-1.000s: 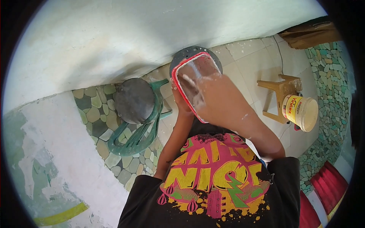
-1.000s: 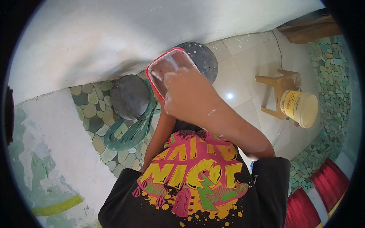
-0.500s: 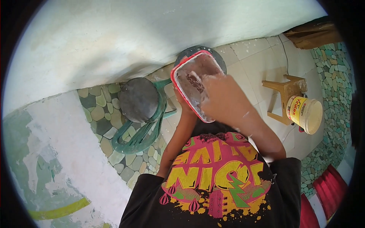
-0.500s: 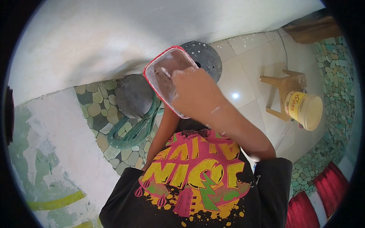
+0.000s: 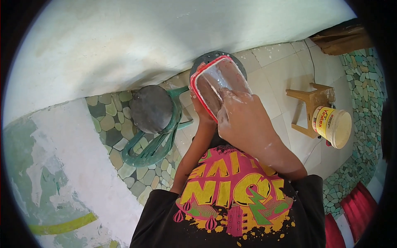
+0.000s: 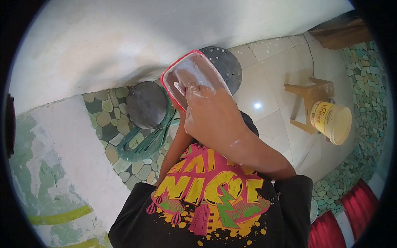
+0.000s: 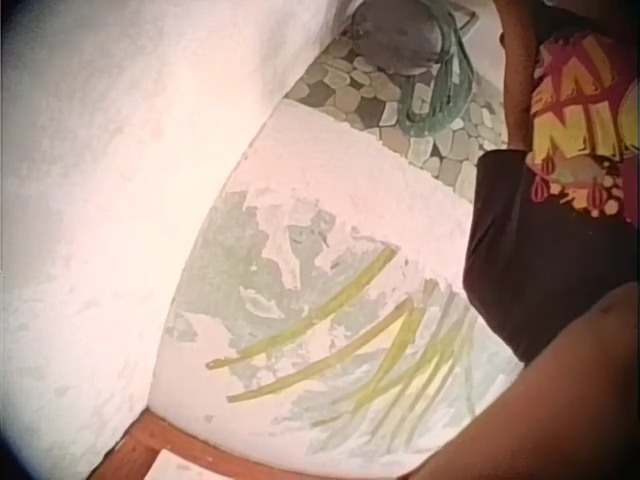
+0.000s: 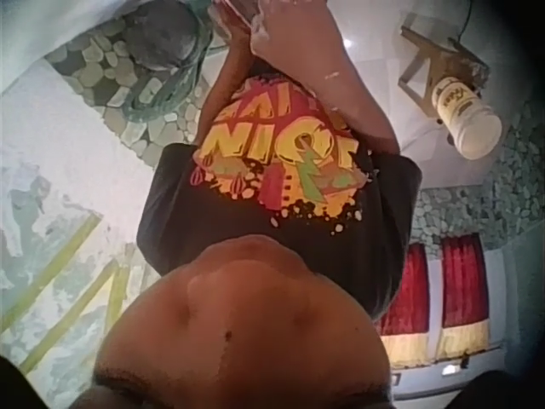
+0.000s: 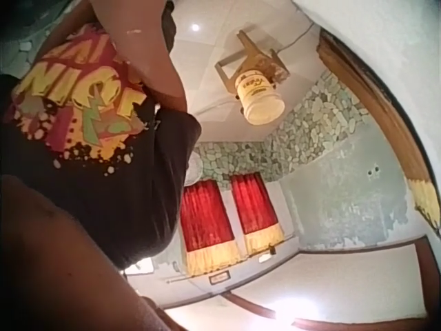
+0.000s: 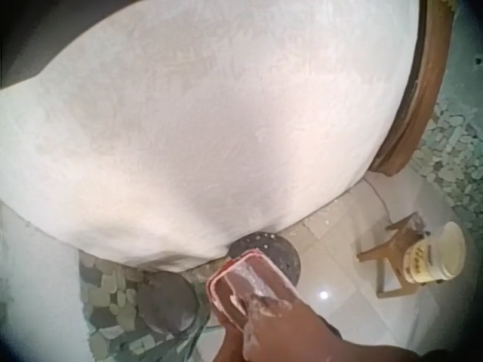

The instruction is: Plastering and smoothing a wall surface using joint compound and a putty knife.

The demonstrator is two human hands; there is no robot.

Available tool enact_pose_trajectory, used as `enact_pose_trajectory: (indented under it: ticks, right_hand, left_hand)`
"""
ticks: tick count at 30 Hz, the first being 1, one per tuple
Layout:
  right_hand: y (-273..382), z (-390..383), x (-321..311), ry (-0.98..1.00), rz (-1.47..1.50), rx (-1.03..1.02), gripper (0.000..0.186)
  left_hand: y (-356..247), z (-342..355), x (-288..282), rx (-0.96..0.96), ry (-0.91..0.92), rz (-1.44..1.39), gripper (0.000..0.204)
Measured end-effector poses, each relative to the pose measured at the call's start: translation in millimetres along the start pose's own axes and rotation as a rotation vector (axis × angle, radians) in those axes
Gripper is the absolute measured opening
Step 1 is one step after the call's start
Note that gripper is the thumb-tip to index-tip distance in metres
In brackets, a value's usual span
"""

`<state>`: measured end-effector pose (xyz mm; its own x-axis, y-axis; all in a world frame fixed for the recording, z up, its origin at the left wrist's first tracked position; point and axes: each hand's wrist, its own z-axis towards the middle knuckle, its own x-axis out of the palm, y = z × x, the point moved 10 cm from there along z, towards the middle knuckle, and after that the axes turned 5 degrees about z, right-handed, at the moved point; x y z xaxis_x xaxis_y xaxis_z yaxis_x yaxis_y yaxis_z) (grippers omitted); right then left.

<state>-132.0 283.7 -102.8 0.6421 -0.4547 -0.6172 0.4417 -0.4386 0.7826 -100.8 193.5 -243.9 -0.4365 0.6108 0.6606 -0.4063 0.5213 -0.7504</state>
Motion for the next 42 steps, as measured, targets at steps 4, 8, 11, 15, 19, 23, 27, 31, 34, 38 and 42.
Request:
enact_pose_trajectory:
  ticks: [4,8,11,15,19,23,27,31,34,38,42]
  right_hand:
    - [-11,4,4,0.024,-0.007,-0.023,0.023]
    - [-24,5,-3,0.044,-0.033,0.061,0.032]
    - [-17,-6,-25,-0.176,-0.035,0.044,0.037]
    - [-11,-8,-11,-0.161,0.017,-0.054,0.037]
    - [-7,-4,3,-0.012,0.073,-0.062,0.032]
    - [-10,-11,11,0.058,0.072,-0.114,0.032]
    - [-18,0,-7,-0.058,0.028,-0.103,0.034]
    - [-18,0,4,-0.026,0.033,-0.068,0.036]
    - [-23,4,10,0.064,0.037,0.002,0.034]
    - [-19,5,9,0.03,0.081,-0.048,0.03]
    - [-24,6,23,0.096,0.114,-0.043,0.025]
  left_hand:
    - [-6,-2,9,0.037,0.023,0.047,0.082]
    - [-16,-4,11,0.087,0.036,0.102,0.082]
    - [-7,-11,1,0.021,-0.087,0.03,0.079]
    - [-4,-11,-3,-0.004,-0.102,0.04,0.078]
    - [-8,-13,-3,0.038,-0.073,0.08,0.076]
    - [-11,-14,0,0.079,-0.041,0.111,0.075]
    - [-21,-9,6,0.097,-0.008,0.14,0.075]
    - [-6,-14,4,-0.056,-0.025,-0.109,0.075]
    - [-7,-15,-4,-0.034,-0.043,-0.041,0.073]
    - [-19,-12,6,-0.026,-0.007,-0.016,0.071]
    - [-11,-14,-13,-0.049,-0.051,0.069,0.069]
